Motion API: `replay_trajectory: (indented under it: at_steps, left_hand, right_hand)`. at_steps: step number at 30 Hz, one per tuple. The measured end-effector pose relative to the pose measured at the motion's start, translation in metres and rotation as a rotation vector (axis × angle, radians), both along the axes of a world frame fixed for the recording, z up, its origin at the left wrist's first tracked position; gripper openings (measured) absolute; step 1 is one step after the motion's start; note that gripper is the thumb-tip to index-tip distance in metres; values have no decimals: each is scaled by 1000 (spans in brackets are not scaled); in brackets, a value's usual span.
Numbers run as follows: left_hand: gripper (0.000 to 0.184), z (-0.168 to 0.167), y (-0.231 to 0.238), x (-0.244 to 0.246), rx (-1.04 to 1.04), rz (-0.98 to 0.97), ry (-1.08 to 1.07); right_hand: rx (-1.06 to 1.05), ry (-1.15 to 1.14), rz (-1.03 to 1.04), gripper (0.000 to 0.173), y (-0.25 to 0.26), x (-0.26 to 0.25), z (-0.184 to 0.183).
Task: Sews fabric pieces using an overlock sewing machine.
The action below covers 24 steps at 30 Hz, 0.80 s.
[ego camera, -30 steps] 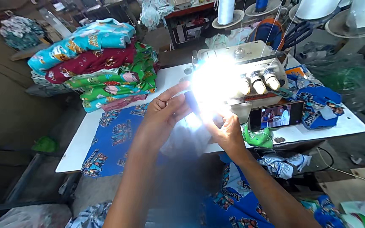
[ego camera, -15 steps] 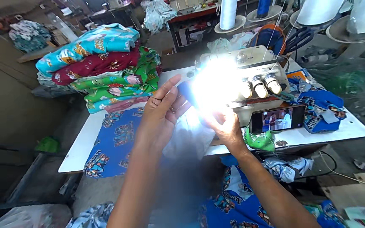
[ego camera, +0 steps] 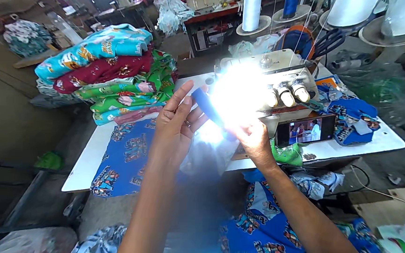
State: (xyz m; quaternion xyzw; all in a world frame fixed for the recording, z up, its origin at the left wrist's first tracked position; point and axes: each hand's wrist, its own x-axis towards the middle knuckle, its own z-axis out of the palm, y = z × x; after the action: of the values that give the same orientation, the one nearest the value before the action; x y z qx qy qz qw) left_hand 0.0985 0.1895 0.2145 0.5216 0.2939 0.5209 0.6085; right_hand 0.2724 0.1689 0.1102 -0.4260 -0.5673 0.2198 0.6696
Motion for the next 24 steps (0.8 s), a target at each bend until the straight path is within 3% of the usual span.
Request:
replay_trajectory:
  at_steps: [4, 7, 13, 18, 24]
  left_hand:
    - [42, -3, -23, -2, 243, -50, 167]
    - [54, -24, -39, -5, 376, -96, 302]
    - [72, -81, -42, -2, 293, -108, 350]
    - [72, -79, -38, 1, 280, -243, 186]
    - [73, -82, -36, -9, 360, -362, 244]
  right_hand:
    - [-20, -134, 72, 18, -31, 6, 21]
    - [1, -186, 85, 18, -63, 8, 37]
    - [-99, -173, 43, 14, -85, 7, 23]
    - [-165, -146, 58, 18, -86, 5, 16]
    - [-178, -187, 13, 17, -83, 5, 20]
